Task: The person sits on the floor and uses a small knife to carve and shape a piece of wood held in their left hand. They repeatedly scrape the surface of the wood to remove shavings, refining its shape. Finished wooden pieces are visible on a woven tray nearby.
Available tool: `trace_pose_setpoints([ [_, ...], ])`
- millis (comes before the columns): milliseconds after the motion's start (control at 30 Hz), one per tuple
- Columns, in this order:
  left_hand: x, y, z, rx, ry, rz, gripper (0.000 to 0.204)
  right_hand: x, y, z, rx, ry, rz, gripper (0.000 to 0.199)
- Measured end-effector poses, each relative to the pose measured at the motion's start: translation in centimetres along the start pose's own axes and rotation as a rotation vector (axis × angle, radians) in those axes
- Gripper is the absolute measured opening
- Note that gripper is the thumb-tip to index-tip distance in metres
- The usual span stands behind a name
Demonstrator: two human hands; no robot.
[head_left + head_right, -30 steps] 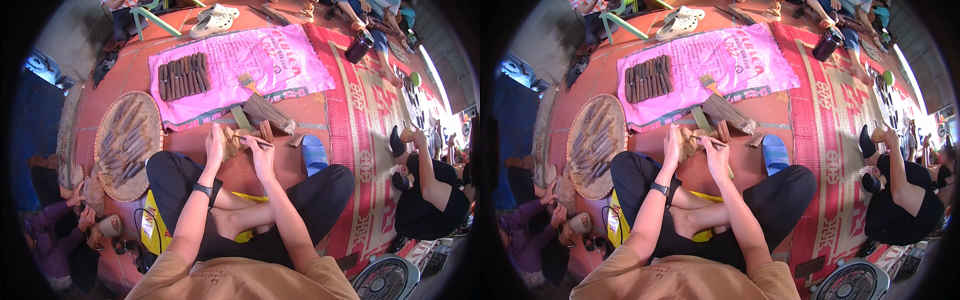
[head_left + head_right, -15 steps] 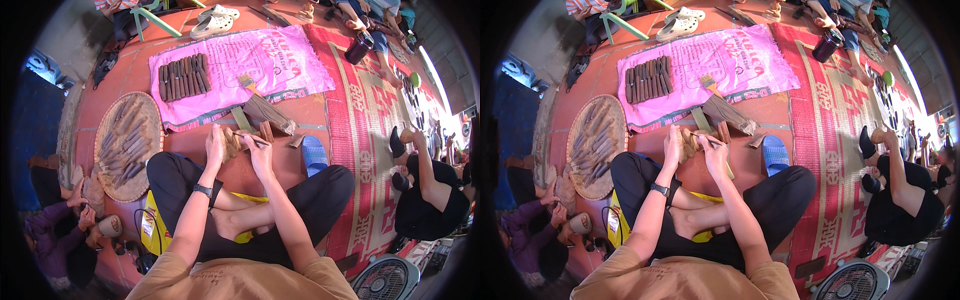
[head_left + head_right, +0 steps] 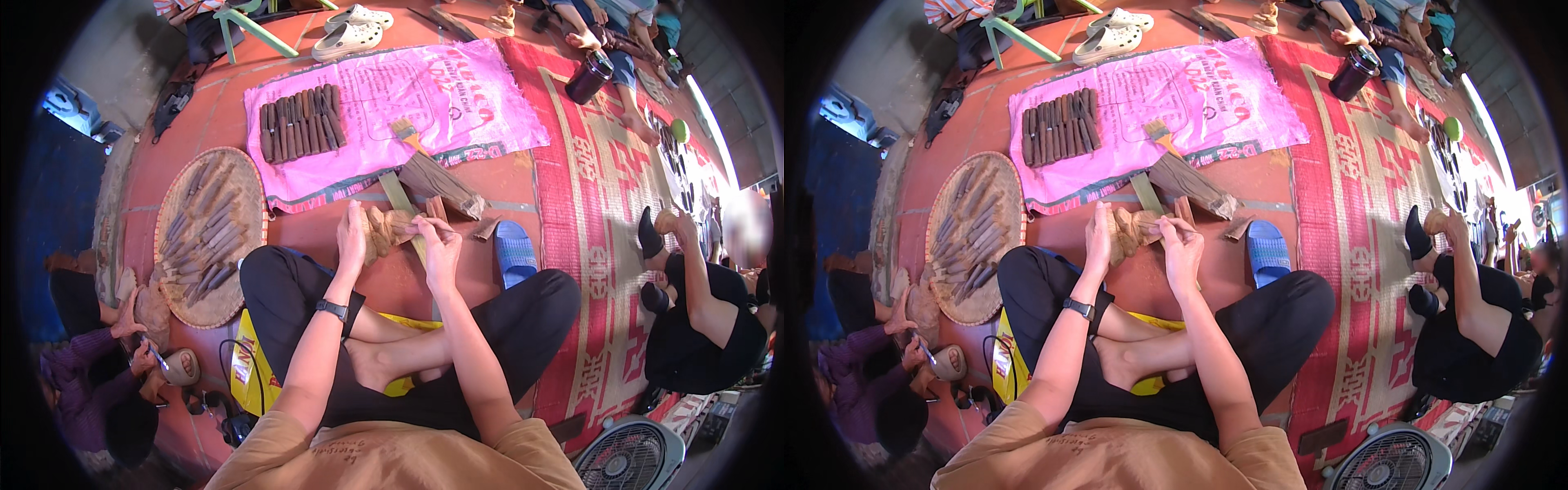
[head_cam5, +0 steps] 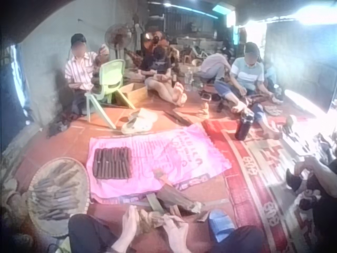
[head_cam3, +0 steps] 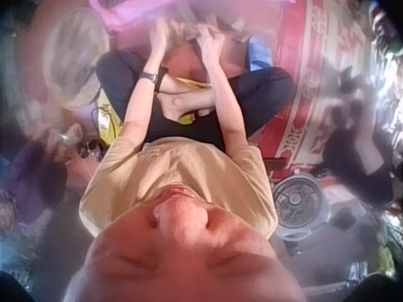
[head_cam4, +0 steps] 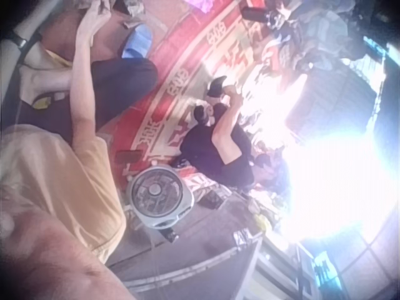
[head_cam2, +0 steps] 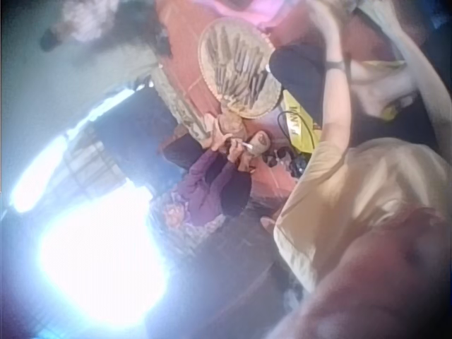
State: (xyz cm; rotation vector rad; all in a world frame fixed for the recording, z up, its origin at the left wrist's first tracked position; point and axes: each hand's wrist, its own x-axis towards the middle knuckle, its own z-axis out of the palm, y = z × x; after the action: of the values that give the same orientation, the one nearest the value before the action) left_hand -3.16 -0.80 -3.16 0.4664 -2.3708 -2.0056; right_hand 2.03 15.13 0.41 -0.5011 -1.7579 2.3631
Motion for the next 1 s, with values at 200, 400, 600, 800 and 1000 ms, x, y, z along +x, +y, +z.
trace_pose_setpoints([
  [200,-0.5,0.9,-0.1,-0.023,-0.006,0.016,0.057,0.2,0.4,0.4,0.248,0.000,0.067,0.025],
  [400,-1.7,2.9,0.2,0.383,0.016,0.409,0.073,0.3,0.2,0.0,0.302,0.105,0.142,0.023],
  [600,-1.3,1.7,-0.2,0.425,-0.034,0.392,0.062,0.5,0.9,0.6,0.255,0.100,0.104,0.017],
  [800,-1.1,4.1,0.4,0.814,-0.030,0.176,0.050,1.1,1.4,0.8,0.267,0.085,0.083,0.016],
  [1000,-1.3,4.9,1.1,0.945,0.027,0.293,0.040,1.3,1.2,0.6,0.268,0.093,0.051,0.015],
])
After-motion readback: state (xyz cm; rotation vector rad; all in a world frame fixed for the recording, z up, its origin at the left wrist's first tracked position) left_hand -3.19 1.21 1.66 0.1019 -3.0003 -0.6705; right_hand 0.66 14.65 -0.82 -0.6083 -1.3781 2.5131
